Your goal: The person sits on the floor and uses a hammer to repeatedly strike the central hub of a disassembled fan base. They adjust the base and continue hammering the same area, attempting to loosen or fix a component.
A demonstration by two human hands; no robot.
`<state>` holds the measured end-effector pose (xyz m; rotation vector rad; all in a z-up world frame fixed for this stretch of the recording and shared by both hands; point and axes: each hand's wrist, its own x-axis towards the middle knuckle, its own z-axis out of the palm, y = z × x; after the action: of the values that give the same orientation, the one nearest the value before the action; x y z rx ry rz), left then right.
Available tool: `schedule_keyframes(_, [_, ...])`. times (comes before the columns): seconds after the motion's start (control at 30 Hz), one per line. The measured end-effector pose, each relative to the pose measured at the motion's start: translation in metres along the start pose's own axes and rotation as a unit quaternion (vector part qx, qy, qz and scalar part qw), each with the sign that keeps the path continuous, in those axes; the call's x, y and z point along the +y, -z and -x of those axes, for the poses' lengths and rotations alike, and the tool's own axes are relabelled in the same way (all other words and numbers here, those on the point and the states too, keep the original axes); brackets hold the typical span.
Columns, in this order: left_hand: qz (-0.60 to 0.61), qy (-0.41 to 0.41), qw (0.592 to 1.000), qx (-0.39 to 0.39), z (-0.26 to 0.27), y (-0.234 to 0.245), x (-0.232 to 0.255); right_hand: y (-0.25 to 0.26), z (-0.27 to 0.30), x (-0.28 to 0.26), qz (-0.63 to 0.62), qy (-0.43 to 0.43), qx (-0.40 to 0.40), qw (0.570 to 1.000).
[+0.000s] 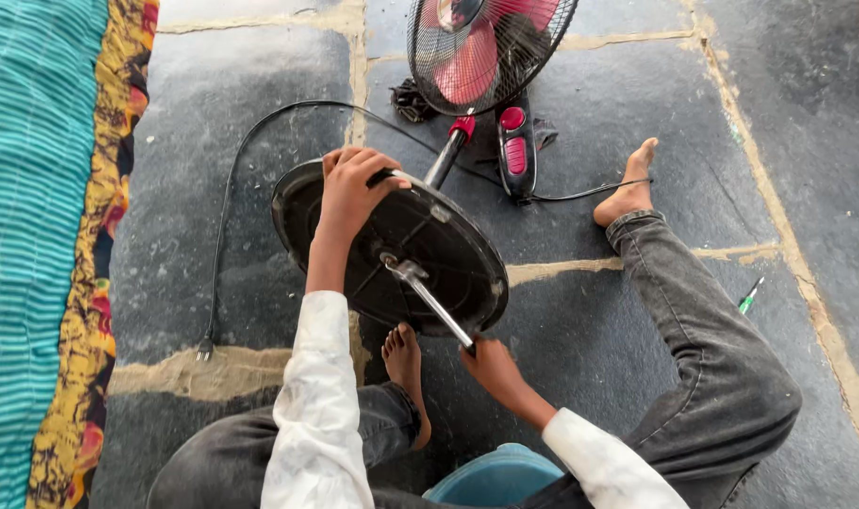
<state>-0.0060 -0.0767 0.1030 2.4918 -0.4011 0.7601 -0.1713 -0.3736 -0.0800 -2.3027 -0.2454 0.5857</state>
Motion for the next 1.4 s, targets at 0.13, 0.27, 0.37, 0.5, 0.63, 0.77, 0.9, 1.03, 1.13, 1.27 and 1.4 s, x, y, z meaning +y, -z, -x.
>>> schedule_keyframes(0.13, [0.007, -0.002, 1.000, 0.027, -0.004, 0.001, -0.011, 0.003, 0.004, -0.023, -0.027, -0.010, 0.030, 0.999])
schedule_keyframes(0.27, [-0.031, 0.002, 0.998, 0.048, 0.002, 0.004, -0.025, 0.022, 0.018, -0.019, -0.115, 0.038, 0.105, 0.987])
schedule_keyframes(0.37, [-0.049, 0.008, 0.997, 0.057, 0.004, 0.009, -0.029, 0.026, 0.004, -0.012, -0.135, 0.081, 0.142, 0.977])
schedule_keyframes(0.5, [-0.059, -0.006, 0.996, 0.059, 0.001, 0.004, -0.019, 0.009, -0.019, -0.002, -0.003, 0.072, 0.103, 0.992])
schedule_keyframes(0.63, [-0.073, -0.023, 0.996, 0.039, -0.002, -0.002, -0.011, 0.001, -0.012, 0.006, -0.100, -0.028, 0.061, 0.993])
schedule_keyframes(0.77, [-0.093, -0.025, 0.994, 0.047, 0.001, -0.007, -0.012, 0.018, 0.003, 0.015, -0.162, 0.048, 0.132, 0.977])
schedule_keyframes(0.9, [-0.092, -0.027, 0.994, 0.055, -0.001, -0.001, -0.012, 0.014, -0.001, -0.001, -0.150, 0.086, 0.141, 0.975])
schedule_keyframes(1.03, [-0.087, -0.019, 0.994, 0.058, -0.001, -0.002, -0.007, 0.006, -0.002, -0.012, 0.029, 0.035, 0.069, 0.997])
schedule_keyframes(1.13, [-0.090, -0.023, 0.994, 0.061, -0.002, -0.004, -0.007, 0.009, 0.011, -0.007, -0.020, 0.042, 0.108, 0.993])
schedule_keyframes(1.27, [-0.082, -0.015, 0.995, 0.060, 0.003, -0.005, -0.014, 0.005, 0.014, 0.007, -0.107, 0.089, 0.150, 0.979])
schedule_keyframes(1.4, [-0.081, -0.024, 0.994, 0.071, -0.002, -0.003, -0.014, -0.005, -0.006, 0.013, 0.011, 0.034, 0.095, 0.995])
